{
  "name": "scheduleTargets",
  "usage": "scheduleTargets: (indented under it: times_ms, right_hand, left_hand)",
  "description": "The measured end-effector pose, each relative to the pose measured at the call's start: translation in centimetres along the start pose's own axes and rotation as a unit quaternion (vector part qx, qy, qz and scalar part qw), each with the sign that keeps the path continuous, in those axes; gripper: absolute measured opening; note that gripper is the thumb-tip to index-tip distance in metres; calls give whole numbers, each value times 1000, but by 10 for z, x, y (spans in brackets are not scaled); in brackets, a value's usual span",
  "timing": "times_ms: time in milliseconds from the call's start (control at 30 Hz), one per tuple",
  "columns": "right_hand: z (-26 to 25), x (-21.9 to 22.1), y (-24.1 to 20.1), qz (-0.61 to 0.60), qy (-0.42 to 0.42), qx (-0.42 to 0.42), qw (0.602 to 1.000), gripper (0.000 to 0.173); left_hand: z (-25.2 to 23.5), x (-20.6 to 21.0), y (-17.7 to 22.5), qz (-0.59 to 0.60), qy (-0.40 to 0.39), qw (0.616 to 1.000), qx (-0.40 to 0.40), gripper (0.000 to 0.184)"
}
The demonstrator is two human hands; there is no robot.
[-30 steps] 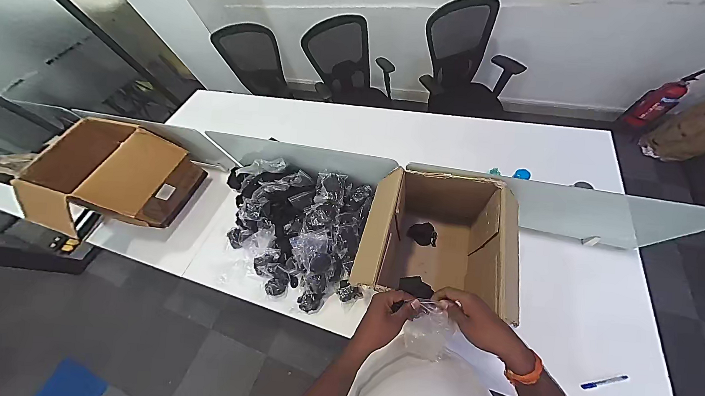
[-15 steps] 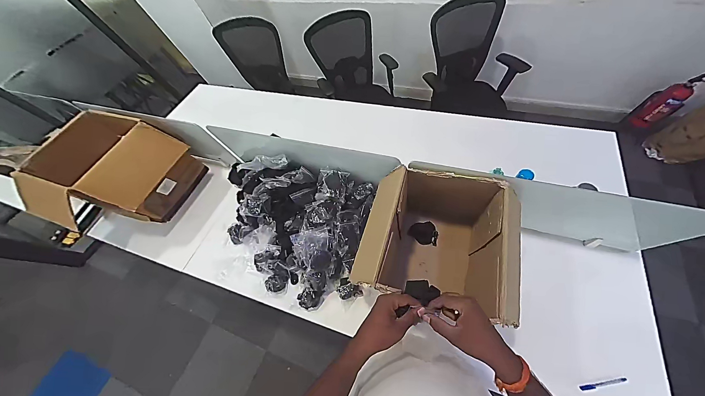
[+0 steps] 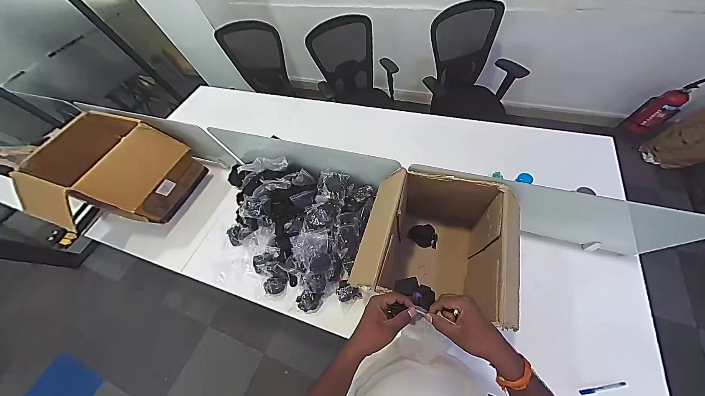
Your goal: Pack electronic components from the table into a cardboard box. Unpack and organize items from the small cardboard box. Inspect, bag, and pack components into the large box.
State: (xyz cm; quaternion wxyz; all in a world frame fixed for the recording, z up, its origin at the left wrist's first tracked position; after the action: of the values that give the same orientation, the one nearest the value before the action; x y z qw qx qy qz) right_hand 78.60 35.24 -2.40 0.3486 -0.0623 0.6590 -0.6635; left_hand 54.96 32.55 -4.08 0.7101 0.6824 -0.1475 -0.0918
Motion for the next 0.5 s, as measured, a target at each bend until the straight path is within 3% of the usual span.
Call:
scheduleTargets:
  times_ms: [500]
  right_hand:
    - [-4, 13, -5, 81, 16, -31, 996, 17]
  left_hand:
    - [-1, 11, 0, -84, 19, 996, 5, 7]
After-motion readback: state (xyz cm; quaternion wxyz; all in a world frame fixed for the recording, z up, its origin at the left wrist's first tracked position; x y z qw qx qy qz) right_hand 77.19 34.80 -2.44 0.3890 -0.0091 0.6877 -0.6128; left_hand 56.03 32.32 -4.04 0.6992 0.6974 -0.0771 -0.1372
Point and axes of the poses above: each hand's wrist, its own z-axis away from the middle knuckle, its own x-axis out of the palm, y = z × x, the point moved 1 cm from there along -z, towards the middle knuckle, and after that the axes turned 3 degrees about -y, right-handed, at the moved point
